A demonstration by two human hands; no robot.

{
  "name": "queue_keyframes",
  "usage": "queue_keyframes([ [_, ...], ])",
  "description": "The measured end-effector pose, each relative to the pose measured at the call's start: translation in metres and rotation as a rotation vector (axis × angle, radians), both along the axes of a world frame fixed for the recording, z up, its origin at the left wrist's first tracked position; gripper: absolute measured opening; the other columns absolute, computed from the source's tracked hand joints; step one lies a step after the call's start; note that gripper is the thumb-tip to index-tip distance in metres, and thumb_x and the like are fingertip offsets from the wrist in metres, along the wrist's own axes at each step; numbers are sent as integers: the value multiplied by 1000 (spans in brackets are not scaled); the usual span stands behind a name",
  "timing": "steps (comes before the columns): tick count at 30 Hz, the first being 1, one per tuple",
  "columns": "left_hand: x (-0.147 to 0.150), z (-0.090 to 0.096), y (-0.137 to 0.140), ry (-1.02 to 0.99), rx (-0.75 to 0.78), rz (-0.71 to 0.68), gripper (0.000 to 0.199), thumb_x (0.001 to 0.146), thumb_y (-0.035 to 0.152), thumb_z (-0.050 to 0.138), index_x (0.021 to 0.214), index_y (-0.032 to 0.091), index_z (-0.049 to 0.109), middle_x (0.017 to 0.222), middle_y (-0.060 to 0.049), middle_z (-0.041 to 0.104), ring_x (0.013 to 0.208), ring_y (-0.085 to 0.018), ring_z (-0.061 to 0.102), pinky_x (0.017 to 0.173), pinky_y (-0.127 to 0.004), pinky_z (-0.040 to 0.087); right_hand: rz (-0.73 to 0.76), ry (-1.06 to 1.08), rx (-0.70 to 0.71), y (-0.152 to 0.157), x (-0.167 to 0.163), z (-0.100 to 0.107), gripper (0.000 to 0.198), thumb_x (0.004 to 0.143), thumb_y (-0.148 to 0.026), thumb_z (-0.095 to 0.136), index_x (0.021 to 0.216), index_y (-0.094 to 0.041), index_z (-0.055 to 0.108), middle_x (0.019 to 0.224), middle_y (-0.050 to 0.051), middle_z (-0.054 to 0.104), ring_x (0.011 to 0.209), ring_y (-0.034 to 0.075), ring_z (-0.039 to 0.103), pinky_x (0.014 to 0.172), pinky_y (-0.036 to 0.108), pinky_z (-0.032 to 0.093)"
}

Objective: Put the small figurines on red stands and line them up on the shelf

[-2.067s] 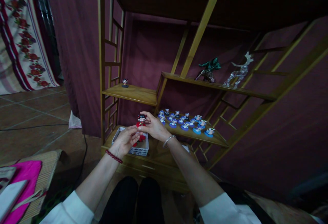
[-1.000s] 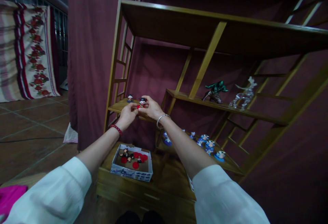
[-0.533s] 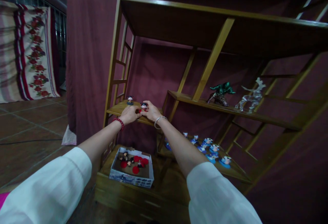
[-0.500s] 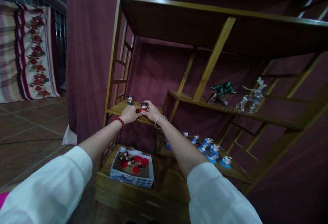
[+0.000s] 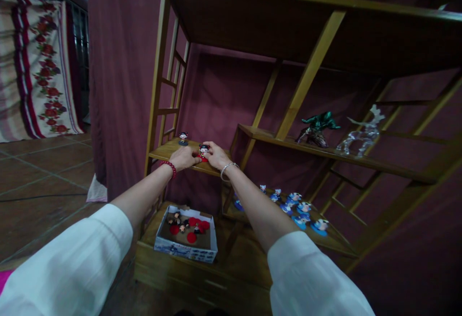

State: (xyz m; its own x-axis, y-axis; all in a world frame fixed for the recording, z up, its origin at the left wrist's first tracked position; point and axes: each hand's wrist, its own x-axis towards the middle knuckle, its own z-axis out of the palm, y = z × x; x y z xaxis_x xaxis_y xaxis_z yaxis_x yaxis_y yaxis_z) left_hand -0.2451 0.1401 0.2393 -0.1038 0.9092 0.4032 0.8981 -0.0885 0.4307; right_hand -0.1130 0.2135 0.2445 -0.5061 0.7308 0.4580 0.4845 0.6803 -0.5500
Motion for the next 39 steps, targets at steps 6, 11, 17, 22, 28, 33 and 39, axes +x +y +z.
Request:
queue_keyframes([
  [6,-1,2,3,-12,-46,-32,37,67,50,53,92,26,66,76,-2,65,72,-16,56,60,-22,37,63,110,-68,8,1,-3,36,65,-13,56,101,-17,53,72,-3,58,63,8,51,64,22,44],
  [11,1,2,2,6,-52,35,36,66,52,52,89,28,66,83,-3,64,78,-19,56,63,-24,39,69,92,-94,3,0,3,36,62,-13,59,97,-18,56,66,-4,56,60,8,51,60,22,44],
  [17,3,5,0,-5,-57,41,35,66,50,53,90,28,65,86,-3,65,82,-20,56,65,-24,40,69,140,-117,8,-4,-2,35,61,-13,58,96,-19,54,65,-5,55,59,8,51,58,21,44],
  [22,2,2,3,3,-57,59,38,65,53,53,91,28,65,86,-3,64,81,-20,57,65,-25,40,93,113,-50,7,-3,-4,34,61,-13,58,94,-20,54,66,-5,56,60,9,51,59,22,43],
  [28,0,0,5,17,-46,33,37,66,53,52,91,28,65,85,-2,65,79,-19,57,63,-24,39,63,94,-22,-2,-1,-2,35,62,-13,58,95,-20,54,65,-5,55,61,9,51,60,22,42],
  [33,2,2,3,15,-65,58,42,65,56,51,95,29,64,87,-2,64,81,-20,56,65,-25,40,110,165,-102,-2,0,-6,43,64,-15,57,107,-20,49,66,-5,57,61,9,51,61,22,42],
  [39,4,3,1,38,-69,44,38,67,51,50,94,28,63,89,-2,64,83,-20,57,64,-25,40,109,315,-252,7,-4,-15,44,64,-14,58,107,-14,46,67,-3,60,59,8,52,62,22,42],
])
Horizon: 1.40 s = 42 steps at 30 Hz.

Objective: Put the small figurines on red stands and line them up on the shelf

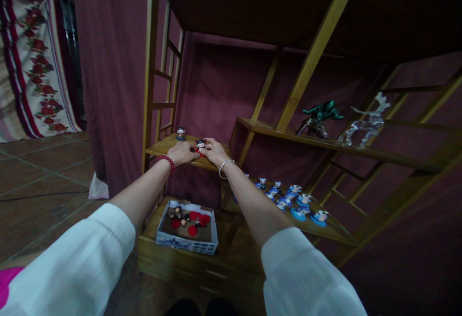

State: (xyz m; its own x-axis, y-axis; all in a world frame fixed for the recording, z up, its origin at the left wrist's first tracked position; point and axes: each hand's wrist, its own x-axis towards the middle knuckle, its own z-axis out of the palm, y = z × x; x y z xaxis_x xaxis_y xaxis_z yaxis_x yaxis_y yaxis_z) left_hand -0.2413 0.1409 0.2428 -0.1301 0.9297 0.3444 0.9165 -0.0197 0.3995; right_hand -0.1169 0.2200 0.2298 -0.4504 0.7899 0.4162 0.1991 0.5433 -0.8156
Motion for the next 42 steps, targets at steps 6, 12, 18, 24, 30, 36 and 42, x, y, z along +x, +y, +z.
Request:
queue_keyframes([
  [6,-3,-2,3,-15,17,-18,38,67,47,51,96,26,63,89,-3,64,83,-20,57,66,-25,41,62,130,-144,-2,-3,0,19,63,-8,55,81,-13,53,65,-3,60,58,7,53,63,20,42],
  [12,-14,-11,15,-232,93,-124,43,61,18,52,103,20,60,96,-4,64,86,-19,57,73,-23,42,46,126,-142,-4,-2,2,15,62,-6,55,75,-14,53,59,-6,56,54,6,50,60,18,40],
  [18,-14,-10,23,-500,69,-224,52,51,2,42,99,14,61,91,-3,66,84,-17,58,74,-23,44,54,102,-115,0,-3,1,13,64,-6,55,74,-14,52,56,-7,53,52,6,49,57,18,39],
  [24,-11,-5,29,-671,62,-230,50,48,-1,40,90,13,63,82,-3,67,78,-15,59,74,-24,44,32,75,-75,10,-4,-6,14,65,-9,57,78,-15,55,63,-4,59,58,7,53,63,19,42],
  [30,-9,-1,30,-769,46,-269,45,50,0,44,88,14,63,80,-3,67,75,-16,60,75,-28,44,14,63,-66,14,-4,-9,16,65,-11,59,81,-15,57,64,-4,59,58,7,54,63,20,44],
  [36,-6,1,32,-740,66,-310,41,49,1,49,84,14,64,80,-2,67,84,-17,58,84,-30,41,-6,58,-50,16,-5,-9,15,64,-11,61,77,-16,58,63,-3,60,60,9,55,63,20,44],
  [42,-8,-4,35,-768,62,-339,39,51,2,50,86,13,62,83,-3,66,86,-18,57,86,-32,38,-1,45,-50,11,-3,-6,14,64,-11,60,78,-16,57,64,-3,60,59,8,54,63,20,43],
])
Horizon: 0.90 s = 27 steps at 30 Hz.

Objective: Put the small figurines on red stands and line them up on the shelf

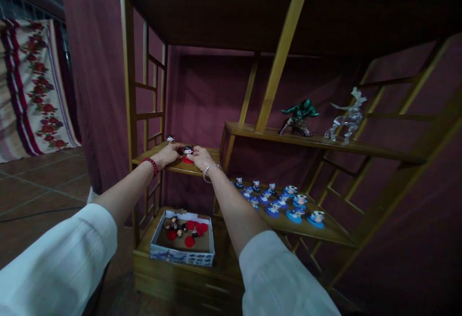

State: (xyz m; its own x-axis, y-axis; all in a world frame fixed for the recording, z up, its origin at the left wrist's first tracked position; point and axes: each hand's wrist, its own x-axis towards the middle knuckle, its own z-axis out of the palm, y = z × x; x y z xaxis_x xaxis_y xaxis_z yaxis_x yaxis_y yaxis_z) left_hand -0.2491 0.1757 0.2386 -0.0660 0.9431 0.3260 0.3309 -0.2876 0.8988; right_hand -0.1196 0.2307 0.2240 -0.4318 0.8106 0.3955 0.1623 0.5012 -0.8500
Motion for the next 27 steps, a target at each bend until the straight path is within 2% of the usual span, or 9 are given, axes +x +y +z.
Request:
queue_keyframes([
  [5,-5,-3,-1,-109,15,-95,45,51,1,51,94,13,57,89,-4,64,90,-17,55,87,-31,37,2,0,-21,-9,3,5,12,66,-11,58,76,-14,55,62,-4,57,56,6,51,59,18,40],
  [9,-6,-2,-3,-168,7,-116,51,50,-3,47,97,13,54,93,-5,63,92,-14,54,87,-29,38,33,39,-60,-14,3,8,12,66,-7,56,76,-13,54,59,-5,55,54,6,50,57,17,38],
  [16,-3,1,-7,-177,-42,-166,56,51,-6,43,103,13,51,95,-5,63,83,-12,57,81,-27,41,29,65,-115,-21,2,13,14,64,-5,57,73,-13,52,54,-7,53,52,5,49,57,17,39],
  [21,-1,1,-4,-166,-55,-134,56,51,-7,45,103,12,52,93,-6,64,81,-12,58,79,-25,41,28,51,-116,-24,4,15,13,66,-5,56,74,-14,52,56,-7,53,51,5,49,56,17,39],
  [27,1,-1,-1,-134,-50,-96,56,53,-6,44,105,12,51,86,-5,65,73,-11,58,68,-22,43,33,47,-99,-19,3,11,15,65,-5,57,76,-14,53,60,-4,58,57,7,53,61,19,42],
])
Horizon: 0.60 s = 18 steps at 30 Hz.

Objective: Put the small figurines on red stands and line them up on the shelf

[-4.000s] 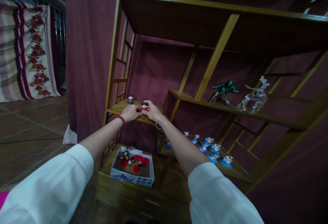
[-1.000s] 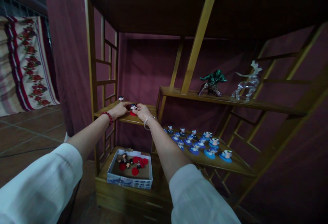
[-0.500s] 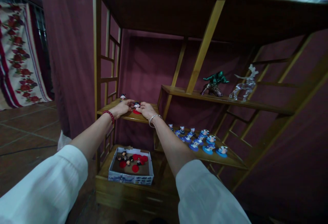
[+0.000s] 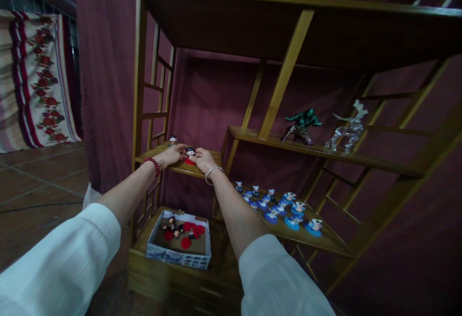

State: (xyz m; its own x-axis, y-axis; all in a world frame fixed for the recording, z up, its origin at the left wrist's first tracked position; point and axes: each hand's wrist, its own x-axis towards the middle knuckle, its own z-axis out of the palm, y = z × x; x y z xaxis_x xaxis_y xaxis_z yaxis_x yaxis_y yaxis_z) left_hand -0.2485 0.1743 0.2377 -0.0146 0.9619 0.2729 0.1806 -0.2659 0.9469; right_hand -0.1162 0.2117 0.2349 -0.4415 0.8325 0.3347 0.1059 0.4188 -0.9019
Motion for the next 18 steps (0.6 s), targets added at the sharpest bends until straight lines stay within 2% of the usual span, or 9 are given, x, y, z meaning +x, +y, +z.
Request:
queue_keyframes([
  [7,1,-1,-3,106,51,90,45,55,-1,49,98,12,56,74,-2,64,66,-10,56,64,-21,42,18,4,15,6,-1,-4,16,66,-5,57,78,-14,53,62,-4,59,58,7,54,63,19,43],
  [13,3,-1,-3,144,75,92,38,58,1,49,93,12,57,69,0,62,61,-9,54,63,-21,42,13,-10,28,2,1,-1,14,66,-6,57,77,-14,54,61,-4,59,56,6,53,62,19,43],
  [18,2,-3,-1,202,105,100,25,59,4,49,81,12,58,67,0,61,63,-10,54,64,-20,42,6,-19,45,1,1,0,13,64,-7,56,74,-14,54,59,-5,57,55,6,52,59,17,40],
])
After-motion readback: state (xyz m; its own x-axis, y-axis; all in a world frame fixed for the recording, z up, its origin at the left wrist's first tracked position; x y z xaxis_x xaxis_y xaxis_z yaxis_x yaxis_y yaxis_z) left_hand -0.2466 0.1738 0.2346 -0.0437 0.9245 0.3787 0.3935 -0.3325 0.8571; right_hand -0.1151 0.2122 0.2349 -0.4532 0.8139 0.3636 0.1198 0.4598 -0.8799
